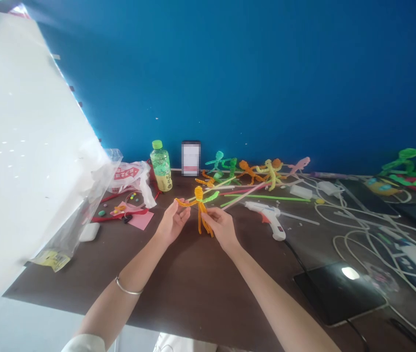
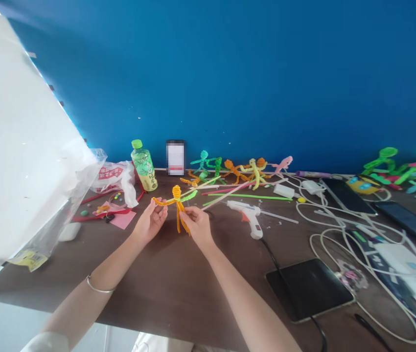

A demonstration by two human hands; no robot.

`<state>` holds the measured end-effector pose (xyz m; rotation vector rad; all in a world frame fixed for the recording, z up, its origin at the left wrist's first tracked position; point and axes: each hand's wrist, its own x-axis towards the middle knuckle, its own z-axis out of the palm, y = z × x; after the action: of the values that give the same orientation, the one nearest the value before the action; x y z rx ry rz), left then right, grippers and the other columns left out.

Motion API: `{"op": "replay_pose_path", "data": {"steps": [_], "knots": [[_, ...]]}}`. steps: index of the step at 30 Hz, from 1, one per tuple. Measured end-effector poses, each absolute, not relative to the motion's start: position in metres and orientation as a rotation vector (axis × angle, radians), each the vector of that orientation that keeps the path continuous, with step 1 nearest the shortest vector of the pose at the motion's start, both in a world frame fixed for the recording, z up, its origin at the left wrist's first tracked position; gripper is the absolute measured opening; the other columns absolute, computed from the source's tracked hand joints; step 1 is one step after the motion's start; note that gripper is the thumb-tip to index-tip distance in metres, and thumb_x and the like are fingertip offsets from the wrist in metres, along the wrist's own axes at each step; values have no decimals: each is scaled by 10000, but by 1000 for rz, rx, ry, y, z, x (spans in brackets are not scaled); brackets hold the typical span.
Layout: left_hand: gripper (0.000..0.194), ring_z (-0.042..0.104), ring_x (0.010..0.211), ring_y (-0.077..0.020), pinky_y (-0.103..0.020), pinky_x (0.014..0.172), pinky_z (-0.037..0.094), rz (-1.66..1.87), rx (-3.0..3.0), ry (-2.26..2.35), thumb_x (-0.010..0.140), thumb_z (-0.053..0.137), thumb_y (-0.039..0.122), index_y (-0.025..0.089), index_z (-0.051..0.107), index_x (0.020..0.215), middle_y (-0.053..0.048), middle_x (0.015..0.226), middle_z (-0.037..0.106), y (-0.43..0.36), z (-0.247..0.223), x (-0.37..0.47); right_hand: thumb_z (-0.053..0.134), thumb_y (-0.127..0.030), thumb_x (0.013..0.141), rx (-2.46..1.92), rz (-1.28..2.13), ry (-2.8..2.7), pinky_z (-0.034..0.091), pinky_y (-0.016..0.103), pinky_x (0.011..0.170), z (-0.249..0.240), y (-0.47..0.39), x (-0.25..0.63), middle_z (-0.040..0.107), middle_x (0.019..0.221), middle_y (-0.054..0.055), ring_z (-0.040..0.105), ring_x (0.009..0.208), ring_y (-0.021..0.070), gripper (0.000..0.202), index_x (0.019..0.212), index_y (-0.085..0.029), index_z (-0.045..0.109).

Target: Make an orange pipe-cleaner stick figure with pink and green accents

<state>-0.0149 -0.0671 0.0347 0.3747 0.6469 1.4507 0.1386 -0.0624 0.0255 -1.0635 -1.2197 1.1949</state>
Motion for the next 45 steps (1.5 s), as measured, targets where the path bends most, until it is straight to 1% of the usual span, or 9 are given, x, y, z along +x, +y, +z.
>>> {"op": "replay_pose_path", "data": {"steps": [3,9,14,21,29,34,38,43,45], "knots": [[91,629,761,-117,-207,731,520,1416,310,634,759,598,221,131,608,749,-60,828,644,-68,38,-16,699,-368,619,-1071,1182,-1208,480,296,652,25,-62,139,637,697,22,590,646,154,224,718,-177,635],[203,631,751,-130,-227,750,528,1402,255,646,784,570,292,108,601,704,-85,791,645,-66,37,-16,693,-370,627,-1060,1177,-1231,477,294,646,22,-60,139,637,694,21,588,647,155,215,717,-183,638],[177,624,690,-127,-227,711,533,1376,250,689,767,592,264,100,594,702,-79,731,631,-66,36,-16,695,-384,620,-1057,1162,-1250,474,296,633,21,-60,140,637,696,22,584,631,156,232,716,-181,636],[157,600,635,-101,-193,625,530,1338,266,640,752,603,194,109,554,630,-25,632,563,-66,36,-17,685,-386,633,-1065,1171,-1273,471,295,629,20,-60,140,640,703,29,586,644,160,232,712,-175,630],[99,591,612,-82,-170,595,524,1341,287,653,731,610,128,109,559,648,-20,641,564,-64,30,-17,676,-393,639,-1065,1173,-1289,470,295,600,21,-61,139,640,699,31,578,618,158,239,727,-177,627],[15,632,714,-118,-190,696,533,1337,312,686,715,620,105,105,607,707,-50,730,622,-63,27,-19,683,-365,639,-1063,1167,-1271,468,290,630,22,-61,140,631,696,22,578,638,153,201,708,-184,627],[20,641,772,-136,-209,797,520,1323,350,688,707,622,82,89,626,689,-66,764,641,-63,25,-20,687,-363,634,-1062,1159,-1263,467,290,629,24,-61,141,627,692,24,576,636,154,199,696,-182,631],[64,643,754,-129,-225,813,524,1333,320,722,719,605,57,91,622,667,-56,736,640,-63,26,-20,685,-368,636,-1058,1162,-1264,466,292,620,25,-61,141,629,687,25,575,629,155,202,695,-182,632],[85,639,748,-119,-211,804,523,1354,271,732,752,587,99,92,621,674,-54,723,634,-62,29,-19,689,-369,631,-1054,1158,-1267,469,289,626,24,-61,141,631,697,25,577,638,154,207,696,-181,633]]}}
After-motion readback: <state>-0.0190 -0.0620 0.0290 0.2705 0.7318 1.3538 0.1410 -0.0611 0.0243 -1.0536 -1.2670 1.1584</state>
